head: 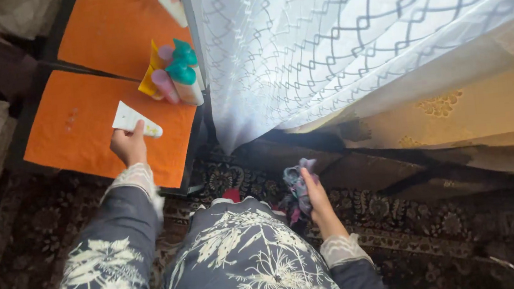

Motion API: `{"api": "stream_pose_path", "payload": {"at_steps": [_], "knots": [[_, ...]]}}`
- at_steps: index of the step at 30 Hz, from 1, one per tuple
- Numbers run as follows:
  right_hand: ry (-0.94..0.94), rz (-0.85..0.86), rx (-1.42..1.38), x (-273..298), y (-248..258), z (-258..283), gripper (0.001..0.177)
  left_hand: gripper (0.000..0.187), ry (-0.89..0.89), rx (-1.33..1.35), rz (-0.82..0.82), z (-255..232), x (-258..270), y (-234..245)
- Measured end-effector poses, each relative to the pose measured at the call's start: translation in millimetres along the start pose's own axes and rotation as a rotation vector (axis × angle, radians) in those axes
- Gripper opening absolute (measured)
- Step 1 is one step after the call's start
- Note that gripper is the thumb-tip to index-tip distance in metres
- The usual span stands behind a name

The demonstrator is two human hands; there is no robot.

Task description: The person wipes a pink bottle, a yellow tube, a white tube, and a green bottle with a cloth, placing each one on a table after cleaning it.

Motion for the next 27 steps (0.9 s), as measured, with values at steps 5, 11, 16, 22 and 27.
{"api": "stream_pose_path", "payload": {"at_steps": [5, 11, 16, 22, 27], "knots": [[-0.023, -0.091, -0.165, 5.4, 5.3, -16.9, 0.053, 0.025, 0.196, 0.037, -0.081, 17.7, -34.6, -16.4], [-0.090, -0.161, -0.151, 26.8, -7.8, -46.7, 0.058, 0.024, 0.166, 0.137, -0.057, 16.1, -75.1, -38.5], [-0.073, -0.219, -0.199, 37.7, 1.1, -53.8, 0.058, 0.021, 0.214, 0.230, -0.020, 31.2, -90.7, -58.1], [-0.069, -0.286, -0.192, 48.8, 8.5, -51.8, 0.054, 0.020, 0.336, 0.354, -0.018, 59.1, -92.3, -75.4], [-0.082, -0.317, -0.207, 53.6, 16.4, -57.4, 0.052, 0.028, 0.347, 0.503, 0.024, 69.7, -93.6, -77.8]]}}
Point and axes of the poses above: each hand's wrist, its own x-axis away from the middle knuckle, its own y-axis out of the back of the hand, z = x × y, the point moved 6 cm from there along -x, towards the middle knuckle, and after that the axes turned 13 degrees about x, right-handed, at the moved point
